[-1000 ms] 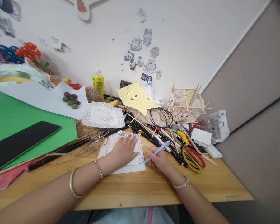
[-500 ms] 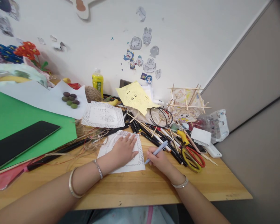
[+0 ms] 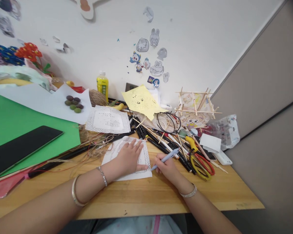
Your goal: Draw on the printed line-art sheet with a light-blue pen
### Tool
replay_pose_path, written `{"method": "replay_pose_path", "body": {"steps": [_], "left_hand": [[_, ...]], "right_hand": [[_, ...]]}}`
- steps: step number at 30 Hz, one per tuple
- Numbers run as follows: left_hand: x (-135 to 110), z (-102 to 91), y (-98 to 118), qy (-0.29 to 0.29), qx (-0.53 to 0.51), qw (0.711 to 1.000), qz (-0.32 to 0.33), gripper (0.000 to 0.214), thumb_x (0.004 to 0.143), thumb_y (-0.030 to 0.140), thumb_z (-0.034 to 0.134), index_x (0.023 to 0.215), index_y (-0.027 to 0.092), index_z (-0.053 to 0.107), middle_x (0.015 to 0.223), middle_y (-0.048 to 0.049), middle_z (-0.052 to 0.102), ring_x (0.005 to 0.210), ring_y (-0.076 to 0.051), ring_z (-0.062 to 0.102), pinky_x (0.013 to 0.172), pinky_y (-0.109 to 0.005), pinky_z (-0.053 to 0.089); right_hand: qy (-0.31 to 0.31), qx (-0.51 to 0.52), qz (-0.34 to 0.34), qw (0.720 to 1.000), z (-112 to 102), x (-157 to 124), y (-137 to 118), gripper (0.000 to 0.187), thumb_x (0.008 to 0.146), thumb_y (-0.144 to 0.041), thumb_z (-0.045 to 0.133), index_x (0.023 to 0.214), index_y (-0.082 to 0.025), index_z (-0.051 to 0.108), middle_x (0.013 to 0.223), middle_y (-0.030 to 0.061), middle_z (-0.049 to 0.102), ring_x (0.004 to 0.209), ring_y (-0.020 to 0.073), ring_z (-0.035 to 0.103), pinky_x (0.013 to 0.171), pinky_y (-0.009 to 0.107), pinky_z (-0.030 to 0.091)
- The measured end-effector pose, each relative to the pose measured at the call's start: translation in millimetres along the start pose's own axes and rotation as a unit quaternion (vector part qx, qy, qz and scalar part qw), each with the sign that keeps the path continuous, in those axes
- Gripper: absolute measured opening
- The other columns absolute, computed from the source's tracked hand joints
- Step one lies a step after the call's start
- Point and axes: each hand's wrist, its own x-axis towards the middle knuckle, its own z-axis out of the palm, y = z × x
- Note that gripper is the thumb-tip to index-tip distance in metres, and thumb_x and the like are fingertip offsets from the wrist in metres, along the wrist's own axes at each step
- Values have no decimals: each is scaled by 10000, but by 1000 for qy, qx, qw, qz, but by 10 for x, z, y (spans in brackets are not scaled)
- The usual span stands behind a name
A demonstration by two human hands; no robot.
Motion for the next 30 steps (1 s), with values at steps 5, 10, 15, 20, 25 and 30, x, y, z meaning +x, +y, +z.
{"method": "replay_pose_path", "body": {"steps": [5,10,15,20,25,30], "left_hand": [[5,-73,21,-30,7,999,-11,890,744,739,349,1353,91,368,1404,-189,313,1278,-383,284,967,-485,291],[-4,-93,29,-30,6,999,-11,881,748,724,368,1347,79,372,1403,-188,317,1283,-384,274,967,-482,291],[-8,-71,17,-22,10,1000,-10,870,744,732,362,1343,100,385,1397,-182,334,1281,-373,285,970,-471,287],[1,-39,7,-22,0,1000,-10,880,733,735,375,1348,106,374,1405,-182,320,1283,-380,274,976,-478,276],[8,-43,9,-32,-15,999,-11,901,730,731,381,1358,84,355,1411,-192,300,1290,-391,248,982,-488,254],[6,-36,2,-30,-33,999,-13,907,728,726,393,1359,76,348,1412,-199,296,1291,-397,241,982,-501,246]], "right_hand": [[-16,-2,-3,1000,7,-13,-53,318,816,-287,487,517,-180,462,447,-42,447,409,80,404,420,198,312],[-25,-25,-16,999,10,-8,-62,311,817,-251,466,515,-189,426,457,-42,434,424,87,399,435,207,311],[18,-58,-41,997,-3,9,-52,325,809,-227,454,495,-198,376,465,-41,408,470,102,415,478,219,331],[19,-27,-20,999,-3,-1,-36,315,808,-234,452,499,-193,410,454,-42,425,454,98,434,463,211,336],[2,-14,-10,1000,3,-6,-30,319,809,-243,463,496,-187,434,433,-47,418,411,87,411,424,201,308],[-7,-29,-19,999,9,-3,-50,311,800,-235,467,495,-189,423,435,-49,406,421,89,406,435,201,323]]}}
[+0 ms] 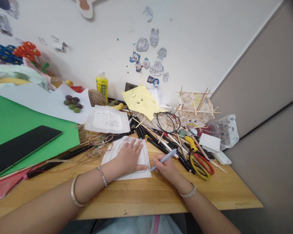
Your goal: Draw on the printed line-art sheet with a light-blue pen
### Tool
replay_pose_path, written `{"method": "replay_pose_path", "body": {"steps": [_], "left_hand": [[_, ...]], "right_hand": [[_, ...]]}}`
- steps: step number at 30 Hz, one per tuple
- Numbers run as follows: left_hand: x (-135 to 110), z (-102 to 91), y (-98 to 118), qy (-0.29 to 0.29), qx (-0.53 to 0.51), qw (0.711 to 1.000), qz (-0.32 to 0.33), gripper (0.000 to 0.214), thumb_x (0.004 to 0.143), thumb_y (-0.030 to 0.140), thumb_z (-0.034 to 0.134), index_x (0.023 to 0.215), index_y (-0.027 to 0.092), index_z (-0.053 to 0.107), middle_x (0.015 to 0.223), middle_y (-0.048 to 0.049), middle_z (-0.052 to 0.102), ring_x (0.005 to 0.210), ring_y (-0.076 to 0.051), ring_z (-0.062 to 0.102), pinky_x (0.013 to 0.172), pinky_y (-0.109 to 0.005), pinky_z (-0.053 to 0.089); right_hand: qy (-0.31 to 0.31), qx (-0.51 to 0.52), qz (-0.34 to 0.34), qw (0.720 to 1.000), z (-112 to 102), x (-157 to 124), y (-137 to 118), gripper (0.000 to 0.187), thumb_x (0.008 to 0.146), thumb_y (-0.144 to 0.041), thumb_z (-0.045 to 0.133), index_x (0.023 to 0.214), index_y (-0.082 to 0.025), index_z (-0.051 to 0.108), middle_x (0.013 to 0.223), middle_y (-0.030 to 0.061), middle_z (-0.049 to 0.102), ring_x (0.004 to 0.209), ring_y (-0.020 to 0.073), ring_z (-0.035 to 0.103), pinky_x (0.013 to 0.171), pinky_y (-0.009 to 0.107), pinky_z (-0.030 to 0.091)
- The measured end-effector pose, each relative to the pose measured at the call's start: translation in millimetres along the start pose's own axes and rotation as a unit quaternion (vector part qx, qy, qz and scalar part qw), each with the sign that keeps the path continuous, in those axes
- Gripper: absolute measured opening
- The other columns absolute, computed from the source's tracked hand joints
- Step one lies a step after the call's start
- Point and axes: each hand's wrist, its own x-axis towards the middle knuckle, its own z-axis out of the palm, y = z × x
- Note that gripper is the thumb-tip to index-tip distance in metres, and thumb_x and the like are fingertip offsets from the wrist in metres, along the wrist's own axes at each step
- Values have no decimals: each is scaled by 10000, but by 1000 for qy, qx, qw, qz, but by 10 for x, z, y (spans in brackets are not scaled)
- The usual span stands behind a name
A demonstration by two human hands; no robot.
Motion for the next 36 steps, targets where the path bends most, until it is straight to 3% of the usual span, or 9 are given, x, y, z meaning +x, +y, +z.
{"method": "replay_pose_path", "body": {"steps": [4,7,12,15,17,22,24,29,36], "left_hand": [[0,45,-21,21,-17,1000,11,898,730,730,382,1349,79,365,1403,-212,311,1285,-407,244,978,-522,238],[1,3,-28,15,-25,999,25,863,733,714,409,1325,87,401,1403,-212,314,1278,-410,257,969,-521,256],[28,-217,-58,31,-74,994,77,530,866,504,408,1242,139,486,1333,-160,443,1146,-286,475,901,-375,383],[52,-292,-135,52,-48,997,26,354,834,339,512,1107,121,567,1134,-145,588,996,-259,555,853,-353,407],[56,-298,-205,49,-14,998,-24,283,787,323,564,968,111,615,963,-137,625,921,-274,562,818,-371,410],[31,-321,-288,20,-19,1000,-11,450,655,493,666,923,134,615,973,-131,588,902,-281,535,781,-362,408],[28,-338,-275,13,-22,1000,-3,421,677,487,649,929,152,608,978,-115,585,907,-274,530,780,-360,403],[77,-268,-352,40,0,997,-59,274,749,364,586,921,151,591,948,-112,593,915,-273,526,795,-378,381],[96,-224,-506,-26,-106,994,-4,312,600,438,700,736,177,596,840,-44,582,805,-216,528,682,-276,361]], "right_hand": [[43,-11,-12,999,-13,6,-27,323,811,-242,449,497,-197,389,449,-50,398,454,98,417,475,212,347],[112,-9,-18,994,-50,26,-55,320,836,-283,436,529,-199,402,475,-48,418,473,105,428,489,219,353],[227,17,-31,973,-129,99,-63,291,861,-381,431,637,-197,463,525,-43,458,488,114,432,484,227,357],[263,26,-30,964,-153,143,-47,276,850,-412,457,679,-196,474,556,-33,497,496,118,444,492,233,370],[274,23,-26,961,-157,164,-39,274,845,-426,466,704,-192,491,582,-23,521,503,121,451,505,239,380],[277,19,-23,960,-161,198,-48,265,828,-445,492,840,-185,543,742,22,594,584,145,512,559,262,424],[267,26,-24,963,-162,211,-48,283,836,-452,475,899,-184,542,807,38,613,593,148,527,579,273,441],[207,41,-11,977,-131,233,-5,319,871,-457,393,981,-183,516,831,52,642,578,155,556,608,304,467],[135,-41,-72,987,-94,182,-107,212,863,-343,443,922,-188,576,915,69,624,869,205,580,800,340,448]]}}
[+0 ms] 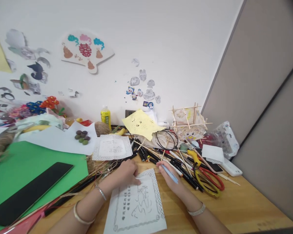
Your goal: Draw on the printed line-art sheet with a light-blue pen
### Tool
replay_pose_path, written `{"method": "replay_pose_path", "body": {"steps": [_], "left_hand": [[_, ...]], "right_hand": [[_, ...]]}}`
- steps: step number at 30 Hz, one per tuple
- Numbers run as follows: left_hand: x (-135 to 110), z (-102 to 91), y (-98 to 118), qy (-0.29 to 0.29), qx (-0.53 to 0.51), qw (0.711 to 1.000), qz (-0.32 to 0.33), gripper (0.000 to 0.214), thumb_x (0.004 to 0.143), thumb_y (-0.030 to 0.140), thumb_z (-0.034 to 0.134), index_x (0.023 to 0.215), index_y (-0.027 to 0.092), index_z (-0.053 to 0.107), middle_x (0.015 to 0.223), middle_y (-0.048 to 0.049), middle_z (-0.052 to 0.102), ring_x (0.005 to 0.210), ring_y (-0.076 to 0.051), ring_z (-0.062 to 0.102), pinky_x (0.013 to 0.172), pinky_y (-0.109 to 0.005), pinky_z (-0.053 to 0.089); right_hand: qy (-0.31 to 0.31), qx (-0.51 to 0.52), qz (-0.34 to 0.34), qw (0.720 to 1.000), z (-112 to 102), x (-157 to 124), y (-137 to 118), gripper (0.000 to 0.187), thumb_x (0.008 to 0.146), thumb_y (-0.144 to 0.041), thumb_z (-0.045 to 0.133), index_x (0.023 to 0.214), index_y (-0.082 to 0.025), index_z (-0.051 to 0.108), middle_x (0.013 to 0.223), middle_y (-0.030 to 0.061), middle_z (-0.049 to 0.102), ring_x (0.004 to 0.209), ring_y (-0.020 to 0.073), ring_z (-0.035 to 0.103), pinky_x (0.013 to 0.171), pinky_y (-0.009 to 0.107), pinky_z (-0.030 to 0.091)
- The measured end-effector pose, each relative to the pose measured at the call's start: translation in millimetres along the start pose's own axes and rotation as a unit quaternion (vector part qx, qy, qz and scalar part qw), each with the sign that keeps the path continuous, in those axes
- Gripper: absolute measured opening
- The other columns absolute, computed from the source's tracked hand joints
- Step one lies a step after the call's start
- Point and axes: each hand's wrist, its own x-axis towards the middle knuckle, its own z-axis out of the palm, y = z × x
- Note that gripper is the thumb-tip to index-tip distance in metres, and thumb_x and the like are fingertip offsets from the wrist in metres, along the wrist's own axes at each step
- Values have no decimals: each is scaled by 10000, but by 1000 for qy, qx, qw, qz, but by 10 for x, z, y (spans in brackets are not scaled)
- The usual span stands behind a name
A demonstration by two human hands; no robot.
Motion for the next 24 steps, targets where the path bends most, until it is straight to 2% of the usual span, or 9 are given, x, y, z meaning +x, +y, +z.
{"method": "replay_pose_path", "body": {"steps": [2,5,8,12,14,16,20,22,24], "left_hand": [[-21,-51,57,-26,-45,998,41,267,602,397,700,670,173,572,786,-15,566,733,-174,517,628,-245,344],[-58,-110,176,-61,-106,987,102,180,628,298,674,704,179,561,731,19,543,653,-138,487,558,-219,320],[-78,-103,266,-77,-129,983,109,245,594,277,705,784,190,576,730,26,552,645,-148,492,534,-217,315],[-62,-47,290,-20,-84,988,127,362,506,383,777,759,178,618,745,-10,570,695,-196,530,581,-249,340],[-50,-39,283,-12,-60,987,149,337,501,401,786,690,172,627,755,-26,578,718,-208,541,603,-257,352],[-48,-51,288,-16,-56,986,155,328,508,383,793,708,173,640,783,-31,596,735,-215,551,616,-261,361],[-63,-95,348,2,-81,985,150,234,632,279,729,830,182,651,792,-21,633,719,-194,570,630,-257,372],[-69,-114,379,31,-75,983,162,136,696,247,674,808,175,644,790,-24,638,742,-188,573,654,-258,372],[-64,-130,390,67,-51,982,169,87,727,248,648,751,169,623,779,-27,630,755,-186,562,669,-261,367]], "right_hand": [[-12,6,0,1000,-9,-13,-39,190,853,-317,464,936,-188,577,937,70,622,902,208,574,827,346,439],[-50,46,18,998,1,-32,-55,193,825,-290,512,987,-197,561,990,68,609,890,202,579,807,340,453],[-101,95,40,990,42,-49,-56,213,791,-270,563,993,-203,561,975,54,606,842,189,583,748,316,471],[-155,122,32,980,94,-71,-85,217,745,-255,620,955,-206,600,871,23,619,770,173,572,685,284,466],[-167,123,21,978,104,-81,-91,195,738,-254,630,926,-205,613,845,16,617,749,167,562,670,274,458],[-162,124,19,979,108,-88,-77,158,761,-279,608,899,-202,618,832,18,617,752,168,559,670,274,455],[-125,126,8,984,112,-86,-37,224,852,-363,483,915,-203,626,866,30,620,819,177,560,731,288,446],[-124,127,0,984,110,-75,-46,239,857,-375,478,938,-206,625,901,32,621,858,182,556,763,291,434],[-125,119,6,985,98,-57,-76,220,831,-381,520,879,-199,632,862,25,621,831,182,554,743,284,430]]}}
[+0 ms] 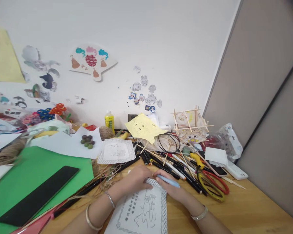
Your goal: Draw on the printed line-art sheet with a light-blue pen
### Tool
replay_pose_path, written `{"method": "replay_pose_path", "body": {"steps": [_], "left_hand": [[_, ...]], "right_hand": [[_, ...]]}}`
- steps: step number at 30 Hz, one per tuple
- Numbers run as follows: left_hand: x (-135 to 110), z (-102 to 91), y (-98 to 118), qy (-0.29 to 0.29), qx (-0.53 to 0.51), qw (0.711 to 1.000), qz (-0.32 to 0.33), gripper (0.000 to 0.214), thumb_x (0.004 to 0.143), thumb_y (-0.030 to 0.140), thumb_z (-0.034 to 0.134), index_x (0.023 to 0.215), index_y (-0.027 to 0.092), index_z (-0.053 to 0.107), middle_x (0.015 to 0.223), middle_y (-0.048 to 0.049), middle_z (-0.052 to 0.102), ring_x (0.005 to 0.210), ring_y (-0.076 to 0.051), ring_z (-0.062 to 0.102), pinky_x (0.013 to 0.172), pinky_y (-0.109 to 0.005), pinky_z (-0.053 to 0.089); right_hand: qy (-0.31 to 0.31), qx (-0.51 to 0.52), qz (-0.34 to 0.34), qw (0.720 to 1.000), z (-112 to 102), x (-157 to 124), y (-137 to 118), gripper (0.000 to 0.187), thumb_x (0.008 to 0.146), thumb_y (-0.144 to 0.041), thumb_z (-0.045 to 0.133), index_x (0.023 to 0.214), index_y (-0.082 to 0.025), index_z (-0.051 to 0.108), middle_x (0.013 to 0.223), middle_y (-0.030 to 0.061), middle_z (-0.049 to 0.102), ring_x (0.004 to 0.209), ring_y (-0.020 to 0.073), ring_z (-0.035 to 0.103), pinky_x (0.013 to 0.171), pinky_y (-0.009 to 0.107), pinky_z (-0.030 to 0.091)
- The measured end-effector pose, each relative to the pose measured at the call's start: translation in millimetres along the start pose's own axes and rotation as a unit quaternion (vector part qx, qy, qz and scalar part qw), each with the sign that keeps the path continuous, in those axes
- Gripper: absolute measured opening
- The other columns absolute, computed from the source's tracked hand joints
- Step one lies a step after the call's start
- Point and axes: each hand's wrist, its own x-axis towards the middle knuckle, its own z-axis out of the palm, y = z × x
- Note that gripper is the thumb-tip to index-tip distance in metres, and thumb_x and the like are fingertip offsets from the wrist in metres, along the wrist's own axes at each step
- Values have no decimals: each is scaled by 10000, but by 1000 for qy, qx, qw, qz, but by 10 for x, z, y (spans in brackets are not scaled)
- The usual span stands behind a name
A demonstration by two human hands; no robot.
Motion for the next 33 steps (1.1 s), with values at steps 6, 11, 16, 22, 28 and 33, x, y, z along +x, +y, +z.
{"method": "replay_pose_path", "body": {"steps": [6,11,16,22,28,33], "left_hand": [[17,-24,-73,81,89,993,16,159,781,255,603,664,161,547,719,-32,579,743,-178,518,686,-280,350],[4,16,-75,99,104,990,14,129,802,179,537,673,167,540,699,-30,568,714,-169,512,684,-289,351],[1,58,-153,135,83,986,-57,104,765,264,605,793,176,557,817,-53,603,791,-208,540,702,-316,385],[40,-46,-325,215,-189,911,-298,363,822,439,476,1043,153,507,821,-64,640,764,-231,594,675,-343,444],[23,-26,-258,101,-561,772,-281,423,696,505,621,893,134,576,862,-90,677,815,-246,632,722,-357,478],[35,31,-343,113,-551,782,-269,420,514,298,758,856,144,569,834,-38,678,796,-226,635,711,-321,490]], "right_hand": [[17,-9,20,1000,-65,6,-106,233,814,-389,529,728,-188,611,662,-13,545,642,148,496,597,244,401],[14,-10,11,1000,-77,-19,-129,168,724,-333,628,831,-206,649,770,13,616,703,176,544,612,255,424],[95,-37,17,995,-93,34,-78,146,739,-324,582,700,-193,633,649,0,583,634,170,519,592,262,402],[269,25,16,963,-221,94,3,238,787,-430,527,744,-198,560,663,-3,524,637,173,484,575,265,393],[346,151,13,926,-259,113,51,268,811,-482,499,835,-216,515,783,17,595,755,203,556,656,307,452],[364,208,3,908,-291,134,47,265,790,-483,528,818,-220,511,758,6,608,721,194,579,641,303,471]]}}
